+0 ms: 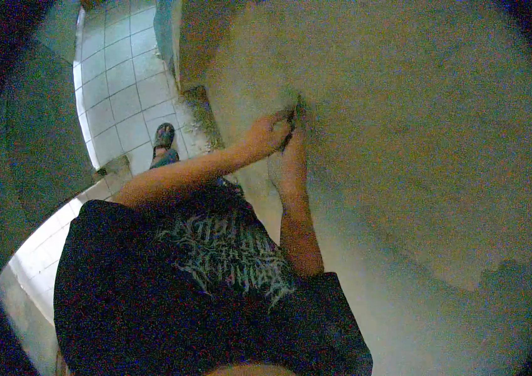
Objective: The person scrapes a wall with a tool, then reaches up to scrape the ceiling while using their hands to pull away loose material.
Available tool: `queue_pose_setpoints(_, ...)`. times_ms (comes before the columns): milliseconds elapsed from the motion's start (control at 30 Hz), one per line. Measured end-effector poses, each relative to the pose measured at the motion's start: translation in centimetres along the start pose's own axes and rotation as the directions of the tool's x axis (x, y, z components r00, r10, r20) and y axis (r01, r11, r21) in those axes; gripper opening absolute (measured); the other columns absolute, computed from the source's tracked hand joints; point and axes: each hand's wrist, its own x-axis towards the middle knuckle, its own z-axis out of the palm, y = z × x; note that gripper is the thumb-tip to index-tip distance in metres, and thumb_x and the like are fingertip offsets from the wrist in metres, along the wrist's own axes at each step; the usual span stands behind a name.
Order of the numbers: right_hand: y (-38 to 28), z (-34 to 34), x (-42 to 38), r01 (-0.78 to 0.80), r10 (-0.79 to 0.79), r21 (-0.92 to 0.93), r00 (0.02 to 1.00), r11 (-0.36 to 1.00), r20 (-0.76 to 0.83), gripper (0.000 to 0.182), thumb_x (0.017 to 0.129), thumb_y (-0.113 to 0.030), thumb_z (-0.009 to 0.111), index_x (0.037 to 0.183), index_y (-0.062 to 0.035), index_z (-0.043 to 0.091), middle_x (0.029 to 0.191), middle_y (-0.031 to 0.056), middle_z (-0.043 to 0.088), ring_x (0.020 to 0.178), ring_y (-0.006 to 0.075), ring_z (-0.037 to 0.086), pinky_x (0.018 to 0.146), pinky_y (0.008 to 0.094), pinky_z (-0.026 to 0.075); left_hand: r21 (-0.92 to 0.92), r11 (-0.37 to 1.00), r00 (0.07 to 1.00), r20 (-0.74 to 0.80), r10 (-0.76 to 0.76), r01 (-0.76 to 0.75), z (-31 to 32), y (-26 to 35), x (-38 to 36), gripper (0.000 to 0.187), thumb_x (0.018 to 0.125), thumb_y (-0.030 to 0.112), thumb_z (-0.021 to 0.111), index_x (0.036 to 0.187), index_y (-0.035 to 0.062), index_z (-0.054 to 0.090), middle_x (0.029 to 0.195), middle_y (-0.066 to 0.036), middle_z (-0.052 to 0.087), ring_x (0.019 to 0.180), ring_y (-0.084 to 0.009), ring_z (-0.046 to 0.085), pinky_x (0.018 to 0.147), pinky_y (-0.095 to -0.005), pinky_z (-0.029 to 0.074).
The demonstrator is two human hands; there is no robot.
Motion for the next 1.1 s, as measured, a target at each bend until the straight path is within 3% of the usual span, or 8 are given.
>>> queue_pose_setpoints(133, -0.9, -0.2, 1.6, -0.239, 0.221, 0.253, 0.970, 0.937, 0.099, 0.049, 0.085, -0.010, 0.053, 0.132, -0.0007, 0.040, 0.131, 0.0218, 0.048, 0.116, 0.0336, 0.050, 0.095, 0.0403, 0.040, 0.005, 0.995, 0.989, -0.104, 0.103, -0.103, 0.2, -1.6, 0.9, 0.041, 0.087, 0.030, 0.051, 0.120, 0.0072, 0.058, 0.083, -0.017, 0.068, 0.071, -0.0297, 0.066, 0.070, -0.0413, 0.051)
queue_pose_setpoints(200, 1.9, 1.0, 2.8, -0.099, 0.124, -0.165, 0.981, 0.981, 0.147, 0.050, 0.086, -0.011, 0.052, 0.133, -0.0022, 0.040, 0.122, 0.0244, 0.053, 0.113, 0.0334, 0.053, 0.095, 0.0399, 0.040, -0.001, 0.993, 0.985, -0.122, 0.119, -0.120, -0.6, -2.9, 2.1, 0.040, 0.087, 0.029, 0.052, 0.121, 0.0077, 0.058, 0.083, -0.015, 0.068, 0.071, -0.0266, 0.066, 0.070, -0.0400, 0.051)
queue_pose_setpoints(433, 4.2, 2.3, 0.2, -0.318, 0.355, -0.181, 0.906, 0.931, 0.230, 0.048, 0.083, -0.012, 0.052, 0.130, -0.0057, 0.041, 0.113, 0.0231, 0.057, 0.099, 0.0343, 0.059, 0.086, 0.0448, 0.046, -0.004, 0.991, 0.987, 0.091, -0.129, 0.130, -8.2, -9.0, 0.7, 0.042, 0.089, 0.041, 0.056, 0.114, 0.0088, 0.064, 0.102, -0.008, 0.067, 0.091, -0.0168, 0.061, 0.077, -0.0321, 0.048)
queue_pose_setpoints(500, 5.0, 2.1, -1.1, -0.405, 0.382, 0.020, 0.876, 0.914, 0.293, 0.051, 0.087, -0.011, 0.052, 0.134, -0.0052, 0.036, 0.074, 0.0085, 0.053, 0.048, 0.0142, 0.048, 0.038, 0.0298, 0.041, 0.030, 0.959, 0.956, 0.082, -0.283, 0.281, -11.5, -13.1, 0.7, 0.040, 0.090, 0.040, 0.053, 0.112, 0.0087, 0.065, 0.103, -0.006, 0.067, 0.091, -0.0174, 0.061, 0.076, -0.0302, 0.047)
queue_pose_setpoints(600, 2.1, -0.3, -2.8, -0.491, 0.470, 0.196, 0.871, 0.849, 0.144, 0.054, 0.089, -0.012, 0.052, 0.139, -0.0085, 0.030, 0.076, 0.0056, 0.051, 0.051, 0.0107, 0.047, 0.039, 0.0261, 0.040, -0.040, 0.943, 0.936, -0.115, -0.333, 0.330, -16.1, -18.6, -1.5, 0.045, 0.086, 0.041, 0.058, 0.099, -0.0018, 0.066, 0.081, -0.007, 0.064, 0.069, -0.0150, 0.057, 0.066, -0.0300, 0.047)
queue_pose_setpoints(733, 1.7, -1.9, -5.2, -0.172, 0.209, 0.304, 0.974, 0.937, -0.092, 0.055, 0.092, -0.012, 0.050, 0.141, -0.0105, 0.024, 0.081, 0.0051, 0.052, 0.053, 0.0091, 0.047, 0.040, 0.0248, 0.040, 0.185, 0.851, 0.868, -0.192, -0.459, 0.491, -19.4, -16.6, -4.9, 0.043, 0.088, 0.036, 0.056, 0.116, 0.0032, 0.062, 0.109, -0.010, 0.066, 0.096, -0.0202, 0.062, 0.082, -0.0331, 0.047)
queue_pose_setpoints(900, 4.5, -1.5, -4.6, -0.086, 0.109, 0.161, 0.984, 0.983, -0.139, 0.052, 0.095, -0.013, 0.045, 0.142, -0.0128, 0.021, 0.082, 0.0029, 0.050, 0.056, 0.0078, 0.046, 0.043, 0.0235, 0.040, 0.073, 0.990, 0.984, -0.124, 0.132, -0.123, -13.0, -3.9, -4.9, 0.031, 0.090, 0.017, 0.056, 0.119, 0.0052, 0.059, 0.108, -0.015, 0.065, 0.096, -0.0213, 0.063, 0.086, -0.0291, 0.046)
queue_pose_setpoints(1100, -2.5, -3.5, -4.0, -0.193, 0.235, 0.289, 0.965, 0.938, -0.117, 0.050, 0.096, -0.014, 0.045, 0.141, -0.0108, 0.024, 0.084, 0.0035, 0.051, 0.060, 0.0106, 0.049, 0.047, 0.0246, 0.043, 0.121, 0.883, 0.888, 0.142, 0.437, -0.453, -6.8, 6.8, -4.5, 0.037, 0.090, 0.017, 0.055, 0.124, 0.0026, 0.052, 0.128, -0.018, 0.052, 0.119, -0.0302, 0.050, 0.100, -0.0384, 0.038)
